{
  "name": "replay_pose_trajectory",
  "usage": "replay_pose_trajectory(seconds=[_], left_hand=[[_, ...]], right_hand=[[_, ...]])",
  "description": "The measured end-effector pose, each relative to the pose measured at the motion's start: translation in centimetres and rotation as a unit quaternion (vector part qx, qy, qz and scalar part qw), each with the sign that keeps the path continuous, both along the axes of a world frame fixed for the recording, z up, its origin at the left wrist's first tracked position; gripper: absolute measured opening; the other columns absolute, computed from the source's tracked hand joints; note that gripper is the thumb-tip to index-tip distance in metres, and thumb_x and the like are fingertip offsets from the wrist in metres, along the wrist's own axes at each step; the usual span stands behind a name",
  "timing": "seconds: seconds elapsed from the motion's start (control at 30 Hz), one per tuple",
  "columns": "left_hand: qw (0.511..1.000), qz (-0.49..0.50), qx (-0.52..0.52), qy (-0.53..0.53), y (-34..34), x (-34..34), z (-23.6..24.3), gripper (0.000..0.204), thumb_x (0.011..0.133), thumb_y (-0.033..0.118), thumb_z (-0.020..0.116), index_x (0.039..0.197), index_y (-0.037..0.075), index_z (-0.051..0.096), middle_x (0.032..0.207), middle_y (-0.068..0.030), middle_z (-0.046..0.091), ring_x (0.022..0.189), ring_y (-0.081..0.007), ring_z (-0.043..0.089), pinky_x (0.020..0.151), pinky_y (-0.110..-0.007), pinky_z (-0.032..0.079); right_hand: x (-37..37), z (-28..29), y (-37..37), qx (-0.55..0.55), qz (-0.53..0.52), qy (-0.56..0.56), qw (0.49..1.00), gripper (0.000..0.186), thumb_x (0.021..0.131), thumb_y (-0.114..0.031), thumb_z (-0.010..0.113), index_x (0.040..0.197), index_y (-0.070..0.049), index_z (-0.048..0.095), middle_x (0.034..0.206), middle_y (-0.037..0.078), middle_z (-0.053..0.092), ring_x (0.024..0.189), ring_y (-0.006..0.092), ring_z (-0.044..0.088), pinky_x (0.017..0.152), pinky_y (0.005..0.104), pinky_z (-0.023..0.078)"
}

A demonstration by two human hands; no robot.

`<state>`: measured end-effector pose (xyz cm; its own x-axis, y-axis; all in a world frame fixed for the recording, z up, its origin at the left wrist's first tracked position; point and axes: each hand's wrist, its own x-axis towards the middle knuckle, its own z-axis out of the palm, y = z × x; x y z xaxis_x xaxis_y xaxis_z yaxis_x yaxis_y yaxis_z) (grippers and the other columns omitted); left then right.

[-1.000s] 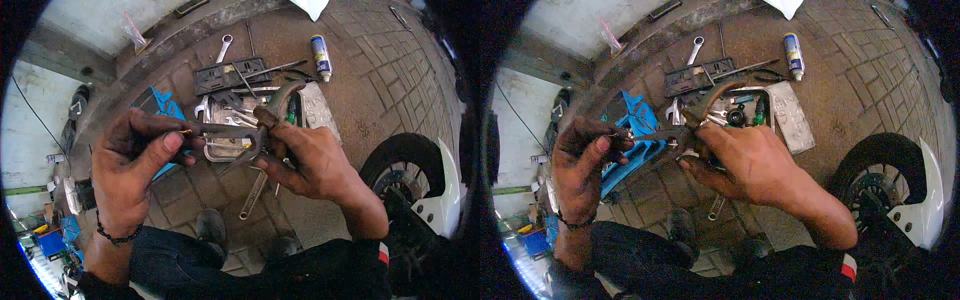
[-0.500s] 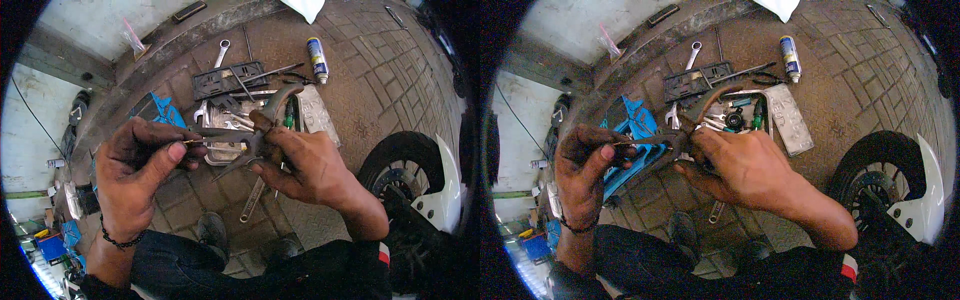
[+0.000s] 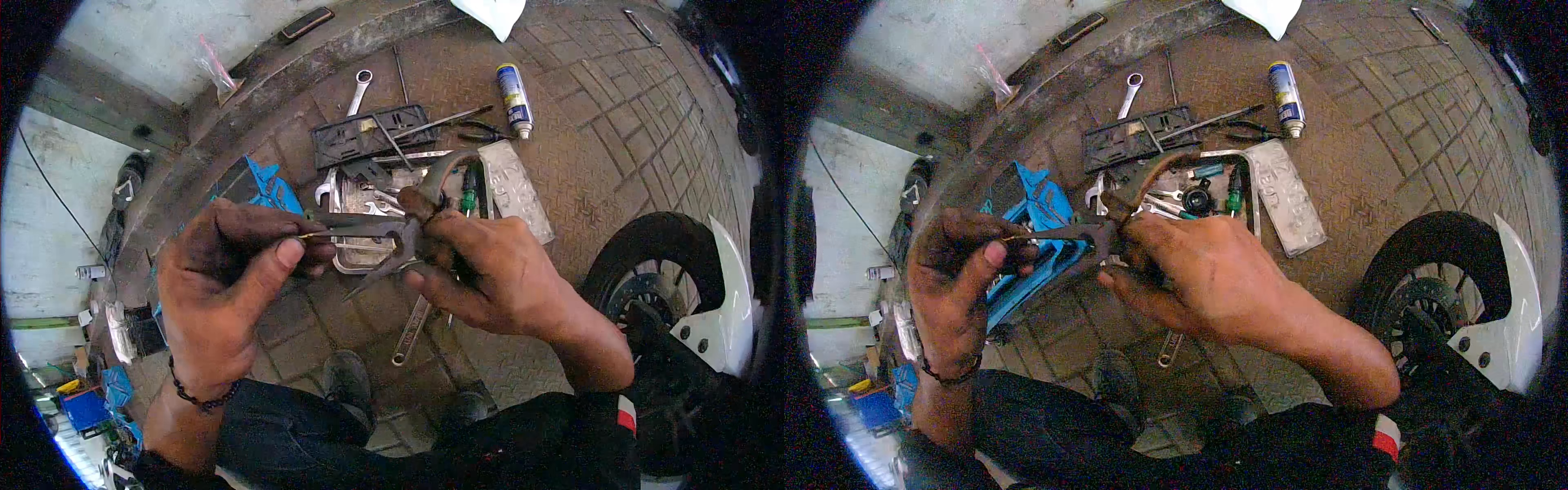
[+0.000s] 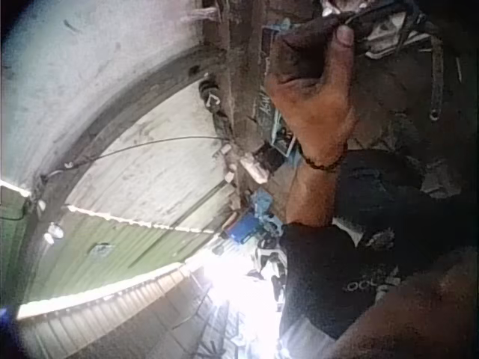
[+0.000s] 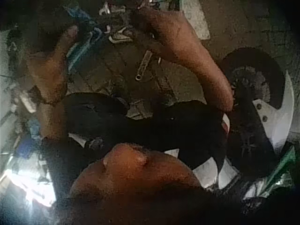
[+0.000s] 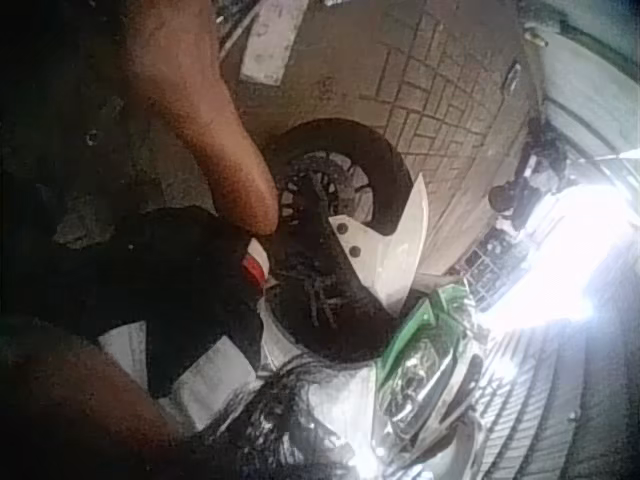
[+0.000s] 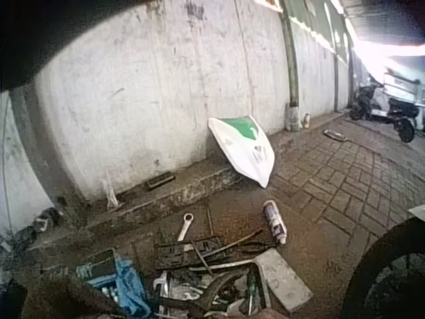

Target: The person cleans and reassembles a small mechanical component by hand using pliers and a screwdriver while working over a tray of tools.

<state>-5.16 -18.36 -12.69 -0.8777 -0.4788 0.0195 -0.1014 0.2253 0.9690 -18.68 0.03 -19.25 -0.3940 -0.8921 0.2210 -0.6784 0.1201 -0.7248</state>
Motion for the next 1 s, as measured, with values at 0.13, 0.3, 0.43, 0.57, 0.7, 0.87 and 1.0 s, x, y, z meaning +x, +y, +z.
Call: replay_pose_trajectory(seconds=[0.13, 0.3, 0.43, 0.57, 0.7, 0.87, 1.0], left_hand=[[0.999, -0.011, -0.038, 0.010, 0.2, -0.2, -0.6, 0.010, 0.082, -0.004, 0.062, 0.091, -0.005, 0.058, 0.090, -0.0138, 0.064, 0.081, -0.0186, 0.064, 0.071, -0.032, 0.054], [0.985, -0.012, -0.162, 0.057, 0.7, 0.4, -0.9, 0.009, 0.081, -0.008, 0.060, 0.090, -0.006, 0.056, 0.088, -0.0130, 0.060, 0.078, -0.0183, 0.062, 0.070, -0.031, 0.053], [0.991, -0.004, -0.128, 0.033, 0.8, 0.8, -1.3, 0.007, 0.083, -0.006, 0.058, 0.089, -0.005, 0.055, 0.087, -0.0125, 0.057, 0.073, -0.0178, 0.060, 0.065, -0.029, 0.052], [0.993, -0.007, -0.120, 0.012, 0.7, 0.7, -1.9, 0.007, 0.085, -0.002, 0.058, 0.089, -0.005, 0.054, 0.086, -0.0120, 0.056, 0.070, -0.0179, 0.060, 0.063, -0.027, 0.051], [0.982, 0.040, -0.182, 0.042, 0.8, 0.7, -2.2, 0.010, 0.087, 0.004, 0.058, 0.091, -0.004, 0.053, 0.085, -0.0102, 0.056, 0.067, -0.0149, 0.058, 0.059, -0.026, 0.048], [0.986, 0.083, -0.143, 0.026, 1.3, 0.6, -2.1, 0.011, 0.089, 0.005, 0.056, 0.095, -0.002, 0.053, 0.087, -0.0096, 0.056, 0.067, -0.0141, 0.056, 0.058, -0.025, 0.048], [0.989, 0.065, -0.122, 0.045, 0.9, 0.9, -2.3, 0.010, 0.088, 0.004, 0.055, 0.096, -0.003, 0.052, 0.091, -0.0113, 0.056, 0.070, -0.0157, 0.056, 0.058, -0.026, 0.050]], right_hand=[[0.2, -0.6, 0.1, -0.008, -0.018, 0.013, 1.000, 0.035, 0.080, -0.029, 0.067, 0.098, -0.002, 0.054, 0.071, 0.013, 0.059, 0.062, 0.0348, 0.060, 0.055, 0.0427, 0.047], [0.2, -0.2, 0.4, 0.017, 0.003, -0.015, 1.000, 0.037, 0.082, -0.030, 0.065, 0.101, 0.000, 0.055, 0.071, 0.016, 0.058, 0.063, 0.0357, 0.059, 0.054, 0.0433, 0.045], [0.0, -0.7, 0.2, 0.016, 0.041, -0.079, 0.996, 0.039, 0.084, -0.035, 0.061, 0.098, 0.000, 0.053, 0.070, 0.018, 0.058, 0.061, 0.0374, 0.059, 0.053, 0.0446, 0.045], [0.6, -2.0, 1.0, 0.018, 0.005, 0.037, 0.999, 0.039, 0.085, -0.037, 0.059, 0.094, -0.001, 0.052, 0.067, 0.018, 0.058, 0.058, 0.0378, 0.059, 0.053, 0.0450, 0.046], [1.2, -1.7, 0.8, -0.031, -0.037, 0.147, 0.988, 0.034, 0.077, -0.029, 0.064, 0.091, 0.000, 0.052, 0.072, 0.013, 0.058, 0.056, 0.0303, 0.061, 0.049, 0.0396, 0.048], [1.6, -1.5, 0.9, -0.055, -0.066, 0.252, 0.964, 0.033, 0.072, -0.023, 0.064, 0.092, 0.001, 0.051, 0.075, 0.012, 0.057, 0.058, 0.0292, 0.061, 0.048, 0.0387, 0.048], [1.9, -1.3, 0.8, -0.018, -0.046, 0.058, 0.997, 0.031, 0.077, -0.024, 0.062, 0.092, 0.001, 0.050, 0.078, 0.015, 0.059, 0.059, 0.0358, 0.059, 0.052, 0.0428, 0.048]])
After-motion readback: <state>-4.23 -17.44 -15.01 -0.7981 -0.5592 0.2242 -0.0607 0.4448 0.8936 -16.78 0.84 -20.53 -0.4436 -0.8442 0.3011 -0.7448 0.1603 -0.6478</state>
